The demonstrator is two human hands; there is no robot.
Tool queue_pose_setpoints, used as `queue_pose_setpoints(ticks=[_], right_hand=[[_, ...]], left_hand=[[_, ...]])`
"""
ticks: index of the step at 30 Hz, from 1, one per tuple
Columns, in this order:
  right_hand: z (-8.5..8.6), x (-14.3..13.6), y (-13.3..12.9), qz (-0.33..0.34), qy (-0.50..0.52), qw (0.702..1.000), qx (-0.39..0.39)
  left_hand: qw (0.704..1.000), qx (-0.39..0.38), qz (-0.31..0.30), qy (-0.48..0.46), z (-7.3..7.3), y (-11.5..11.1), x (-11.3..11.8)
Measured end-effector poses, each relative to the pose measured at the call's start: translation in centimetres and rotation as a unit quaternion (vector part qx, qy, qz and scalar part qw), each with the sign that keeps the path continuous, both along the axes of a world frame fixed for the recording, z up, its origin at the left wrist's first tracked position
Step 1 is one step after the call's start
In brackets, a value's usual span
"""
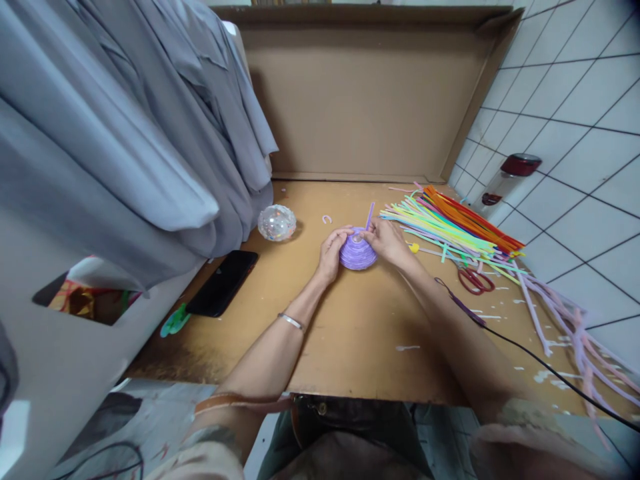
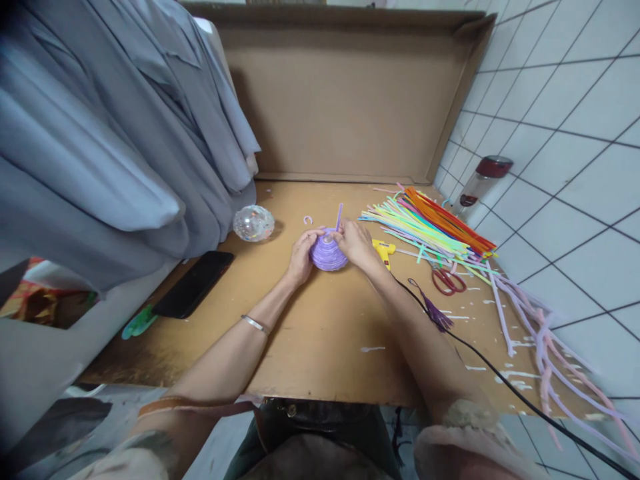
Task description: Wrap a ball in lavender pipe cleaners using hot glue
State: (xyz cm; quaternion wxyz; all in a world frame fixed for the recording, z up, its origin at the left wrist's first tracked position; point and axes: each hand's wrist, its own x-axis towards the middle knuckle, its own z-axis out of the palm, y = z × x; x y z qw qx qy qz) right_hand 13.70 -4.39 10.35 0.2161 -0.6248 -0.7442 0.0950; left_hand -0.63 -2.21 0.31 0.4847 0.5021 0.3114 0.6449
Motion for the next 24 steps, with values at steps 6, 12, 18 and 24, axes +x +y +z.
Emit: queue_pose_setpoints(ticks=[6,12,18,24], right_hand=[[0.12,-0.02,-0.07,0.013,-0.004,1.000,-0.001],[0.27,-0.14,-0.23,0.009,-0.011,1.000,-0.005],[0.11,0.06,-0.04,0.026,0.008,1.000,0.008],[-0.11,0.16,0.19,0.020,0.011,1.000,0.009]], left_hand=[[1.000,-0.014,0.011,0.003,-0.05,-0.03,0.08],[1.000,-0.023,0.011,-0.002,0.01,-0.07,0.08],[1.000,-0.012,0.003,0.011,-0.03,-0.27,-0.09],[1.000,-0.010,-0.017,0.007,-0.18,-0.23,-0.22]])
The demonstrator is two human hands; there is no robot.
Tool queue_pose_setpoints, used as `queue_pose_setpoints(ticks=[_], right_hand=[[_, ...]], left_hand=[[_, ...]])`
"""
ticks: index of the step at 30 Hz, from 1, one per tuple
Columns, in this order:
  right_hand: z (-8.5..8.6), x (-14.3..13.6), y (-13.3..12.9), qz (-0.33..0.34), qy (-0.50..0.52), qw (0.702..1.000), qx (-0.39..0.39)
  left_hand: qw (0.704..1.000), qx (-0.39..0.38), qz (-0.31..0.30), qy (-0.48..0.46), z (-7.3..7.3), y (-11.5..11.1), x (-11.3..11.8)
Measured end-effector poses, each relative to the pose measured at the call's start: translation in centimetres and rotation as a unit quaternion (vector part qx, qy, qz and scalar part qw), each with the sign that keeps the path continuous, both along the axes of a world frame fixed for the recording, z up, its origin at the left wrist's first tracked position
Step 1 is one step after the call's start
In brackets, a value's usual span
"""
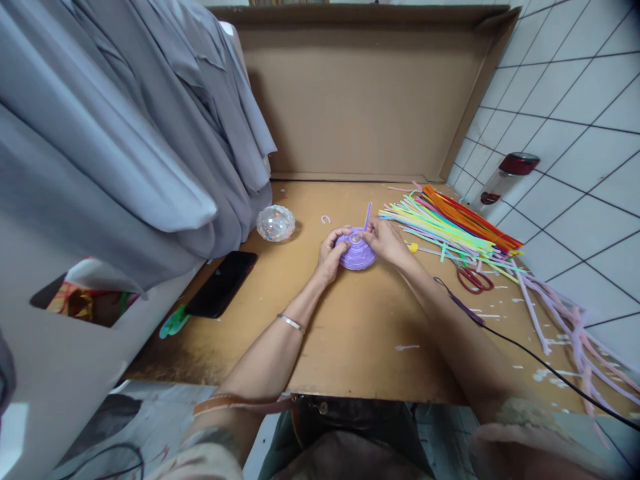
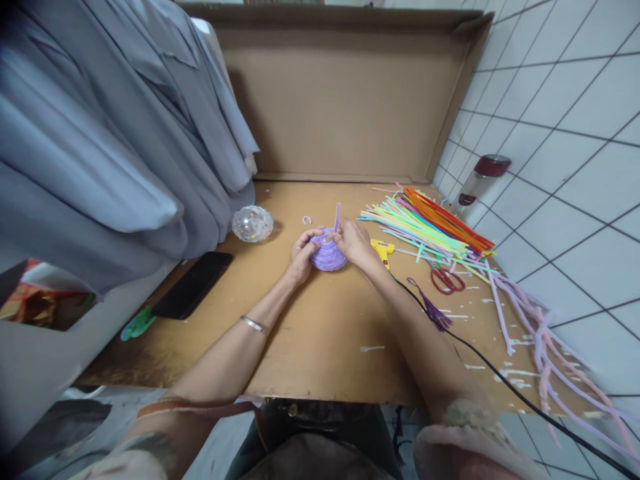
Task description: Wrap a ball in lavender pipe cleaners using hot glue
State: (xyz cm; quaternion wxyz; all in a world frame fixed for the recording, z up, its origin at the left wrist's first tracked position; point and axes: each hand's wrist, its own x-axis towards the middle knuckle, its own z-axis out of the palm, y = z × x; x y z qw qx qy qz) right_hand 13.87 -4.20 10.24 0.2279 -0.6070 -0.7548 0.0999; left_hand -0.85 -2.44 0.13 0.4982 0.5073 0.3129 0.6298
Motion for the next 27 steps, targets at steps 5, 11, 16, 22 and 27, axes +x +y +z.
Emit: queue_pose_setpoints(ticks=[5,11,16,22,27], right_hand=[[-0.16,0.12,0.06,0.011,0.001,1.000,0.006],[0.15,0.03,-0.16,0.005,-0.003,1.000,-0.006],[-0.04,-0.01,-0.05,-0.002,-0.001,1.000,0.003],[-0.01,0.03,-0.04,0.004,-0.003,1.000,0.000],[0.28,0.00,-0.12,0.001,-0.007,1.000,-0.012]], left_hand=[[1.000,-0.001,0.001,-0.001,-0.08,0.11,0.06],[1.000,0.003,0.006,0.003,-0.08,-0.01,0.11],[1.000,0.003,0.009,0.011,0.01,-0.14,0.07],[1.000,0.008,0.000,0.019,0.21,-0.32,-0.01],[0.999,0.027,-0.005,0.035,0.44,-0.55,-0.10]])
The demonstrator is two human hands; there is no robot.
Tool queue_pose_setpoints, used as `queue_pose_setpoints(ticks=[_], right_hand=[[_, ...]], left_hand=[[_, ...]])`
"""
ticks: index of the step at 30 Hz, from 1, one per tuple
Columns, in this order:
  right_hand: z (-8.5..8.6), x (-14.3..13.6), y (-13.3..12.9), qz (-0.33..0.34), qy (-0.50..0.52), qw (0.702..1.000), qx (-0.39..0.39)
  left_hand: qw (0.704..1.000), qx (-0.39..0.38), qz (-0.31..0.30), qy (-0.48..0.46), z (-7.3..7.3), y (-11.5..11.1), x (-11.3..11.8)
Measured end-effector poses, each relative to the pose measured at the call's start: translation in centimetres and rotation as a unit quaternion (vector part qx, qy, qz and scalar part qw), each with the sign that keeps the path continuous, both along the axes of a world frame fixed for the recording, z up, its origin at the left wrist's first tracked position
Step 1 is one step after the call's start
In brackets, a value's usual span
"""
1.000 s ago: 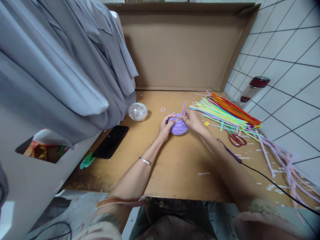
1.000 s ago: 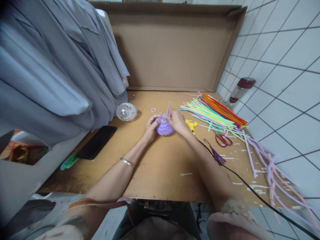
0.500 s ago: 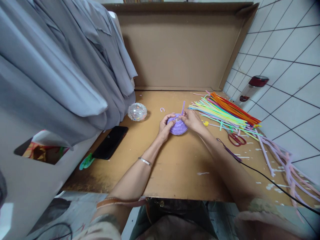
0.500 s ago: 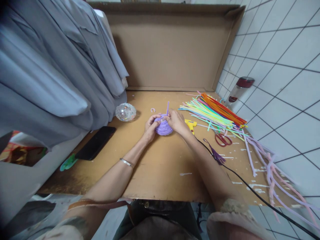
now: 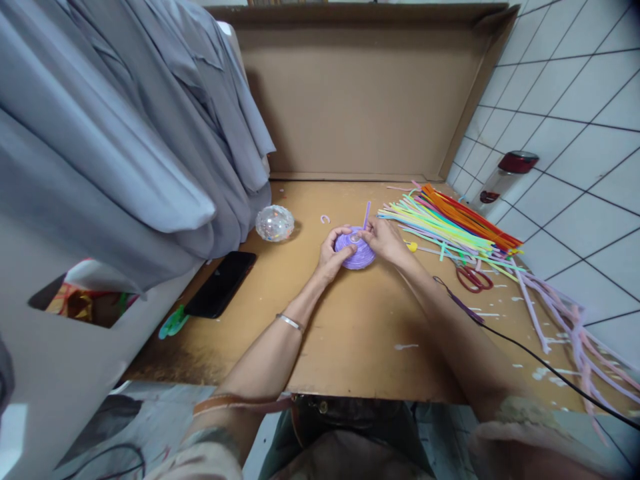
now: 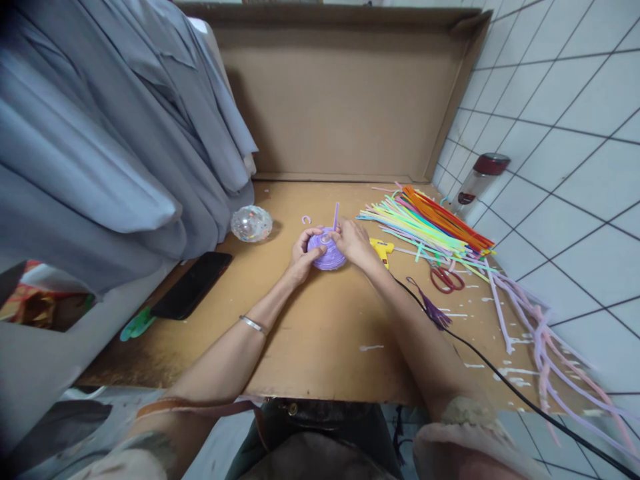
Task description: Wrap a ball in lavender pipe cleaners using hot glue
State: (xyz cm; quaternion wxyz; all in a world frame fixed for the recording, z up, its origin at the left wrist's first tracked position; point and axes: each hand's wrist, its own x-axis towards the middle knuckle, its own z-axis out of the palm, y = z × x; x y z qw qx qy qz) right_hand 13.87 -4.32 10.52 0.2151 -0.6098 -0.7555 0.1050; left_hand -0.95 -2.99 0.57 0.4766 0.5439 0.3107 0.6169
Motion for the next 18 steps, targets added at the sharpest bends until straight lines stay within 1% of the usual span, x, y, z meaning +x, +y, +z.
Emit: queue_pose_setpoints(ticks=[5,12,18], right_hand=[[0.1,0.0,-0.1,0.006,0.000,1.000,0.005],[0.2,-0.3,-0.3,-0.003,-0.008,1.000,0.000],[0.1,-0.3,-0.3,-0.001,-0.005,1.000,0.007]], left_hand=[[1.000,0.001,0.007,0.007,0.0,0.0,0.0],[0.997,-0.041,0.011,-0.058,-0.5,0.8,0.4],[0.997,-0.044,0.012,-0.067,-0.4,0.8,0.3]])
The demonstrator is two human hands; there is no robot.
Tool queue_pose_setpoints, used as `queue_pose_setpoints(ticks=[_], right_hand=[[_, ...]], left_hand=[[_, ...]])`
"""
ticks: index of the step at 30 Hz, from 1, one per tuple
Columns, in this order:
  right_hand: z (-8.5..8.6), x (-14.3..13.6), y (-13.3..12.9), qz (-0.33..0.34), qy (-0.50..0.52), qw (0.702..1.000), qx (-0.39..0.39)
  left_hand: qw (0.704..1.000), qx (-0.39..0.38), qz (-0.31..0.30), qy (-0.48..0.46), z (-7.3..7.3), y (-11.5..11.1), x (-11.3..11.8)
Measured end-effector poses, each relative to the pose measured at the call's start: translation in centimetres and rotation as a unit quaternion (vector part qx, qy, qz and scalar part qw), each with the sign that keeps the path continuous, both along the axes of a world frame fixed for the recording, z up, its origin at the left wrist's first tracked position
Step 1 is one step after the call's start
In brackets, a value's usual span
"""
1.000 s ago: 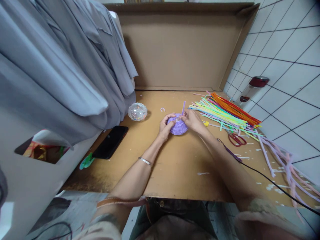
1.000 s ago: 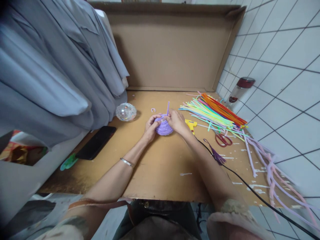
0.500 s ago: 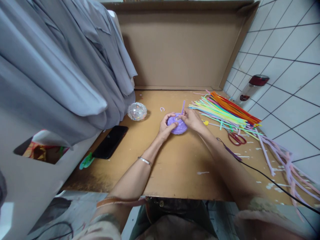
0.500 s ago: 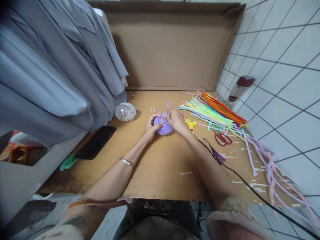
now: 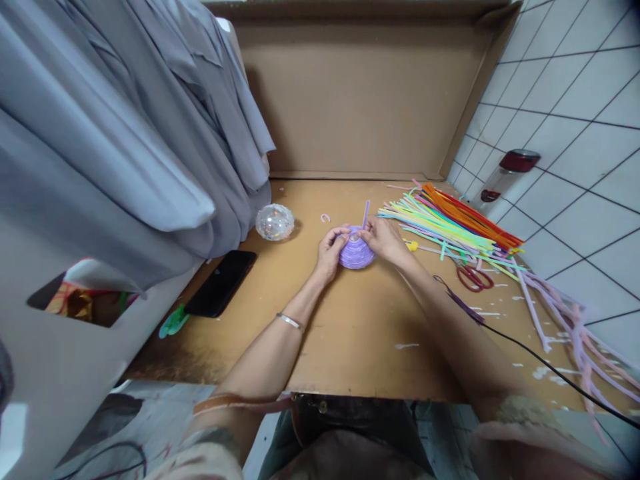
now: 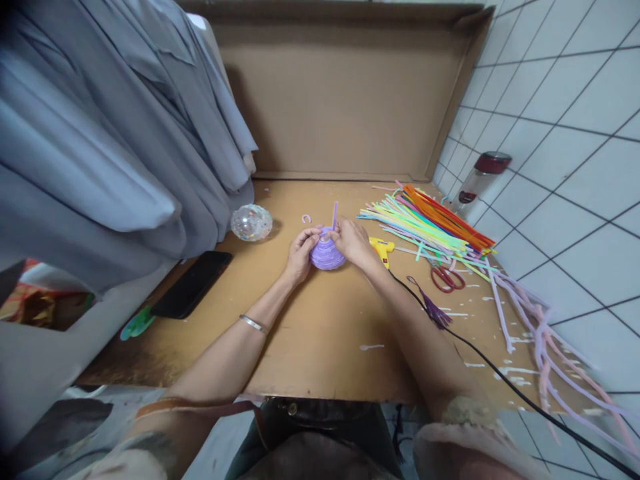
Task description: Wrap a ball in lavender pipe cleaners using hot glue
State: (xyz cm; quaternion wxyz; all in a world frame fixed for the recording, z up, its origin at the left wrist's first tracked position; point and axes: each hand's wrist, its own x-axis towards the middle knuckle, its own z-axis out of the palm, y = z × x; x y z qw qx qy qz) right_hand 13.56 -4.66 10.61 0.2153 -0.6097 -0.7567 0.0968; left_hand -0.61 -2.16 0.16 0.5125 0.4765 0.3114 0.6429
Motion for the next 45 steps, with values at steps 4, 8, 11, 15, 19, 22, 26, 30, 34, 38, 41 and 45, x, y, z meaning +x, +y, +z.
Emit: queue_pose_setpoints(ticks=[4,8,11,15,19,22,26,30,34,38,41,45], right_hand=[[0.20,-0.05,-0.12,-0.002,-0.001,1.000,-0.008],[0.33,-0.07,-0.16,-0.009,-0.006,1.000,-0.020],[0.28,-0.02,-0.09,-0.012,0.000,1.000,-0.019],[0.17,0.09,0.08,-0.009,0.000,1.000,-0.019],[0.11,0.14,0.11,-0.002,0.003,1.000,-0.015],[0.05,0.13,0.06,0.001,0.008,1.000,-0.009],[-0.03,0.12,0.06,0.003,0.005,1.000,-0.006],[-0.05,0.15,0.14,0.002,0.003,1.000,-0.002],[-0.01,0.16,0.18,0.002,0.004,1.000,-0.004],[0.06,0.13,0.12,0.002,0.008,1.000,-0.006],[0.13,0.12,0.01,-0.001,0.009,1.000,-0.010],[0.19,0.15,-0.07,-0.001,0.007,1.000,-0.017]], left_hand=[[1.000,0.003,0.002,0.004,-0.05,-0.06,-0.03],[1.000,0.008,-0.005,0.014,-0.21,-0.06,-0.08],[0.999,0.016,-0.012,0.030,-0.25,-0.18,-0.22],[0.998,0.035,-0.018,0.043,-0.21,-0.35,-0.40],[0.998,0.036,-0.022,0.043,-0.36,-0.26,-0.39],[0.999,0.024,-0.012,0.042,-0.54,-0.08,-0.27],[0.999,0.019,-0.008,0.040,-0.52,-0.03,-0.18],[0.999,0.015,-0.010,0.029,-0.36,-0.20,-0.25],[0.999,0.019,-0.017,0.020,-0.41,-0.17,-0.33],[1.000,0.018,-0.016,0.014,-0.43,-0.02,-0.18],[1.000,0.013,-0.007,0.010,-0.34,-0.02,0.03],[0.999,0.021,-0.006,0.032,-0.27,-0.09,0.07]])
